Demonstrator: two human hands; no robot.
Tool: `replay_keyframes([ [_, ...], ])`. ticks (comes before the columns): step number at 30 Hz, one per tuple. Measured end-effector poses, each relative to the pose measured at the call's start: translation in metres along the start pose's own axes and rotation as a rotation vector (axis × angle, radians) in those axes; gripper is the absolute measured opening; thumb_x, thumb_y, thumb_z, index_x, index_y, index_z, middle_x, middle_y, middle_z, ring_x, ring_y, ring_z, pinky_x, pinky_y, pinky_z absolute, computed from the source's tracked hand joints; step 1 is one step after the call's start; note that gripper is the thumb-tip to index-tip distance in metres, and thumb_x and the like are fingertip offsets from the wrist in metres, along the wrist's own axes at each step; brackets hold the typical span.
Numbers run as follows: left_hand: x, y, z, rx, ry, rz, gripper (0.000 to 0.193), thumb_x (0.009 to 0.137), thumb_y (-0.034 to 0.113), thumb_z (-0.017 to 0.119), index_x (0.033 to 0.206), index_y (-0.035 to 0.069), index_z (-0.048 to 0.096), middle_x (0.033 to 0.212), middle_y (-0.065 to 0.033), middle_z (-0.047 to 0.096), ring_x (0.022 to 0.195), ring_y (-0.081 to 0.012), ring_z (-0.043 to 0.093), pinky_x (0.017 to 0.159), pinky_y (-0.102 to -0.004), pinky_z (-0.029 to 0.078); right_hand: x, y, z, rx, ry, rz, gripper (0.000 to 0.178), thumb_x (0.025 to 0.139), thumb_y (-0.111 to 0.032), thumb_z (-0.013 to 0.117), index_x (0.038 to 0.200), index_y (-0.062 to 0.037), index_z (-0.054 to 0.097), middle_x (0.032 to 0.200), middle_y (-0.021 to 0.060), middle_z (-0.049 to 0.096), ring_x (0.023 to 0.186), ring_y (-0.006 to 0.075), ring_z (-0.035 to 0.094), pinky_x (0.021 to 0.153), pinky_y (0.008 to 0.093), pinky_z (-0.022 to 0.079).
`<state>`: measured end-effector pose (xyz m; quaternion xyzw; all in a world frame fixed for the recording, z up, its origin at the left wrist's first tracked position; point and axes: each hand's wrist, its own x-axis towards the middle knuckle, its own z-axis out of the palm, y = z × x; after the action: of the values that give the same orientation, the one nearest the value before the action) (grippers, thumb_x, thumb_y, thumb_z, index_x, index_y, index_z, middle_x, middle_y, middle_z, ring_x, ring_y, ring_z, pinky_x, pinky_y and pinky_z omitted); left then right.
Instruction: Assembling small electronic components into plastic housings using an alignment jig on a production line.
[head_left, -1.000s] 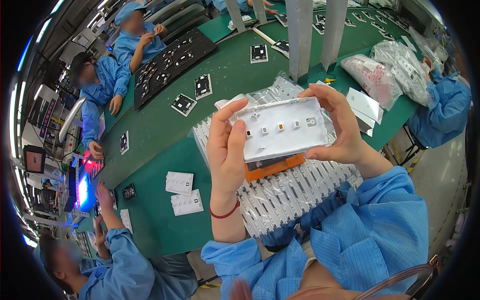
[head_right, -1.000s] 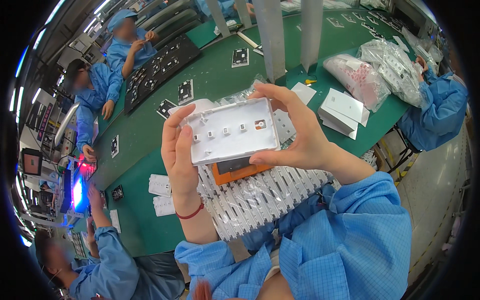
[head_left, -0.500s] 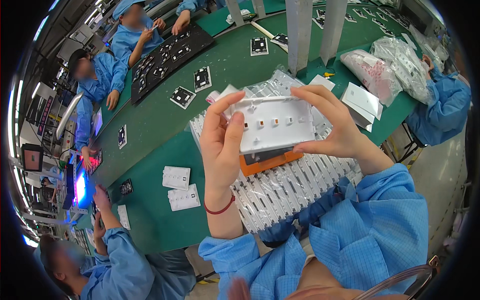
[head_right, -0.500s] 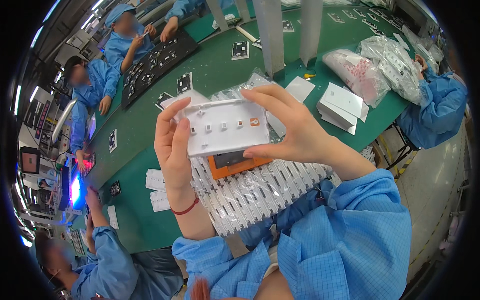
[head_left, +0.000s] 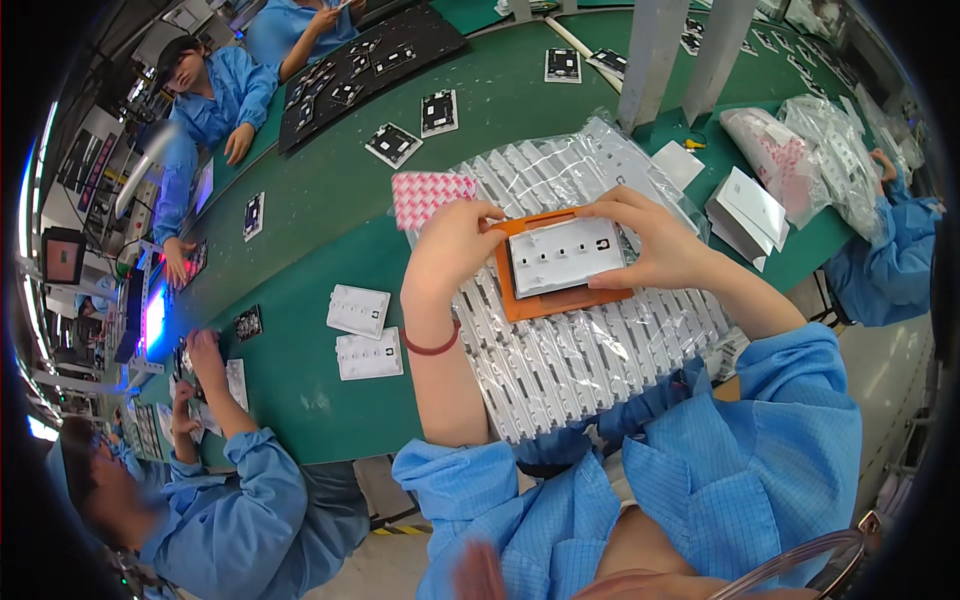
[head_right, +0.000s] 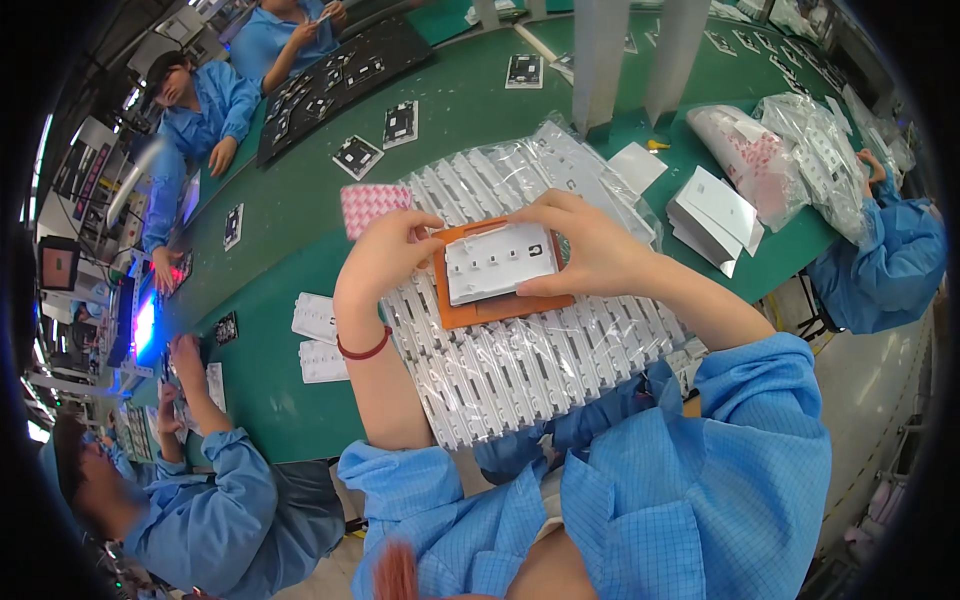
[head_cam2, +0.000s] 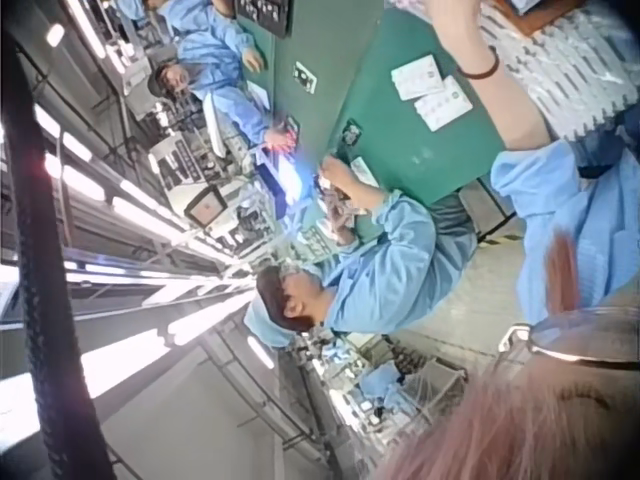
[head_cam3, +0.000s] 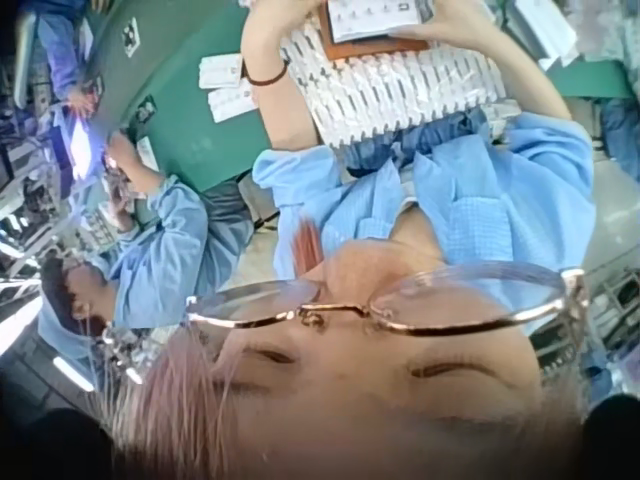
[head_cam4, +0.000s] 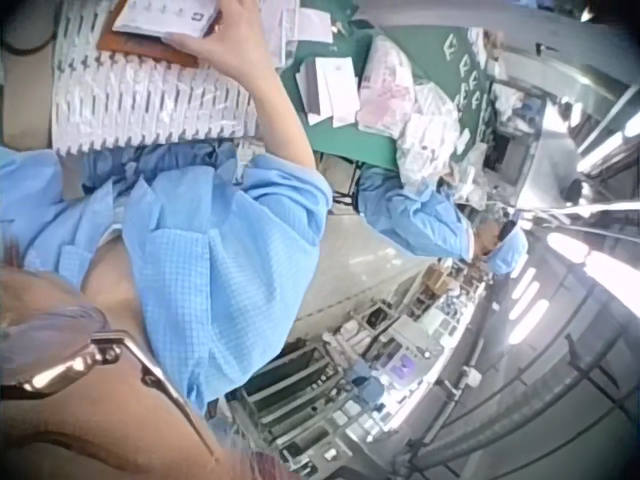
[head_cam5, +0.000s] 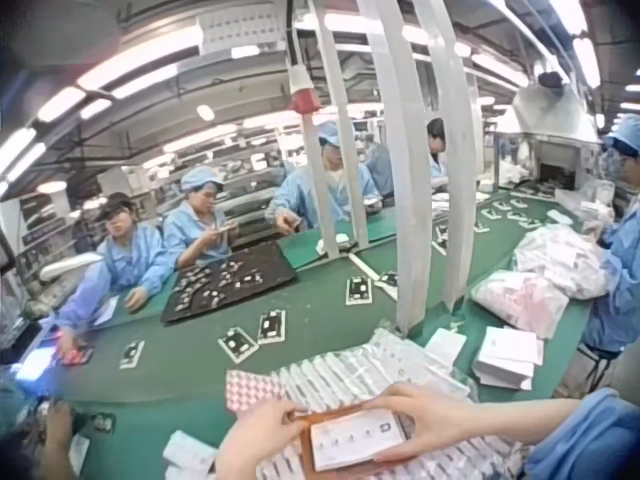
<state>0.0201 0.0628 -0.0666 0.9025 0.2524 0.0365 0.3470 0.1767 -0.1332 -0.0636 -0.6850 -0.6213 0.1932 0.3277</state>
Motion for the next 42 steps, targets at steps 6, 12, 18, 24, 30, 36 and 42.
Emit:
replay_keyframes([
  [6, 0.003, 0.003, -0.001, -0.233, -0.111, -0.211, 0.023, 0.076, 0.003, 0.058, 0.098, -0.004, 0.06, 0.067, -0.011, 0.062, 0.052, -0.0133, 0.061, 0.045, -0.0231, 0.049, 0.004, 0.006, 0.008, -0.03, -0.011, -0.033, 0.063, 0.064, -0.029, 0.074, 0.118, -0.0078, 0.049, 0.107, 0.0122, 0.047, 0.102, 0.0259, 0.048, 0.087, 0.0331, 0.04],
  [12, 0.003, 0.0, -0.004, -0.228, -0.142, -0.224, 0.022, 0.077, 0.003, 0.058, 0.099, -0.003, 0.059, 0.068, -0.0106, 0.063, 0.055, -0.0141, 0.063, 0.047, -0.0233, 0.05, 0.006, 0.008, 0.008, -0.036, -0.036, -0.028, 0.064, 0.064, -0.029, 0.074, 0.119, -0.0077, 0.05, 0.106, 0.0127, 0.048, 0.101, 0.0259, 0.048, 0.087, 0.0331, 0.04],
  [18, 0.007, -0.003, -0.005, -0.247, -0.189, -0.216, 0.026, 0.078, 0.006, 0.058, 0.101, -0.004, 0.058, 0.073, -0.0082, 0.059, 0.057, -0.0129, 0.063, 0.05, -0.0213, 0.052, 0.011, 0.008, 0.004, -0.046, -0.031, -0.044, 0.062, 0.063, -0.031, 0.074, 0.116, -0.0071, 0.052, 0.103, 0.0125, 0.05, 0.098, 0.0257, 0.05, 0.084, 0.0322, 0.04],
  [24, 0.007, -0.001, -0.004, -0.242, -0.164, -0.217, 0.021, 0.078, 0.003, 0.058, 0.099, -0.002, 0.059, 0.07, -0.0115, 0.063, 0.056, -0.014, 0.063, 0.048, -0.0232, 0.051, 0.022, 0.002, -0.007, 0.0, -0.146, 0.164, 0.063, 0.061, -0.037, 0.074, 0.113, -0.0063, 0.055, 0.098, 0.0113, 0.054, 0.093, 0.0213, 0.051, 0.084, 0.029, 0.039],
  [30, -0.008, -0.001, -0.005, -0.018, 0.063, -0.135, 0.018, 0.07, 0.006, 0.061, 0.089, 0.003, 0.062, 0.067, -0.0106, 0.061, 0.059, -0.0203, 0.061, 0.056, -0.0304, 0.049, 0.016, 0.011, -0.02, 0.587, -0.006, 0.226, 0.059, 0.066, -0.032, 0.067, 0.115, -0.0015, 0.053, 0.105, 0.0074, 0.055, 0.09, 0.0151, 0.049, 0.076, 0.0265, 0.038],
  [36, -0.049, 0.047, 0.005, 0.371, 0.088, 0.056, 0.009, 0.063, 0.014, 0.066, 0.071, 0.009, 0.065, 0.073, -0.01, 0.06, 0.07, -0.0262, 0.06, 0.062, -0.0344, 0.048, 0.005, 0.028, -0.022, 0.554, 0.249, 0.326, 0.049, 0.077, -0.026, 0.054, 0.119, -0.0013, 0.05, 0.1, 0.0023, 0.053, 0.081, 0.008, 0.041, 0.07, 0.0218, 0.033],
  [42, -0.037, 0.046, 0.035, 0.473, 0.042, 0.099, 0.007, 0.063, 0.012, 0.064, 0.068, 0.007, 0.066, 0.07, -0.0111, 0.061, 0.068, -0.0276, 0.061, 0.061, -0.0356, 0.048, 0.004, 0.032, -0.019, 0.585, 0.275, 0.308, 0.05, 0.079, -0.029, 0.055, 0.121, -0.0023, 0.049, 0.099, 0.0012, 0.052, 0.083, 0.0076, 0.041, 0.07, 0.0212, 0.033],
])
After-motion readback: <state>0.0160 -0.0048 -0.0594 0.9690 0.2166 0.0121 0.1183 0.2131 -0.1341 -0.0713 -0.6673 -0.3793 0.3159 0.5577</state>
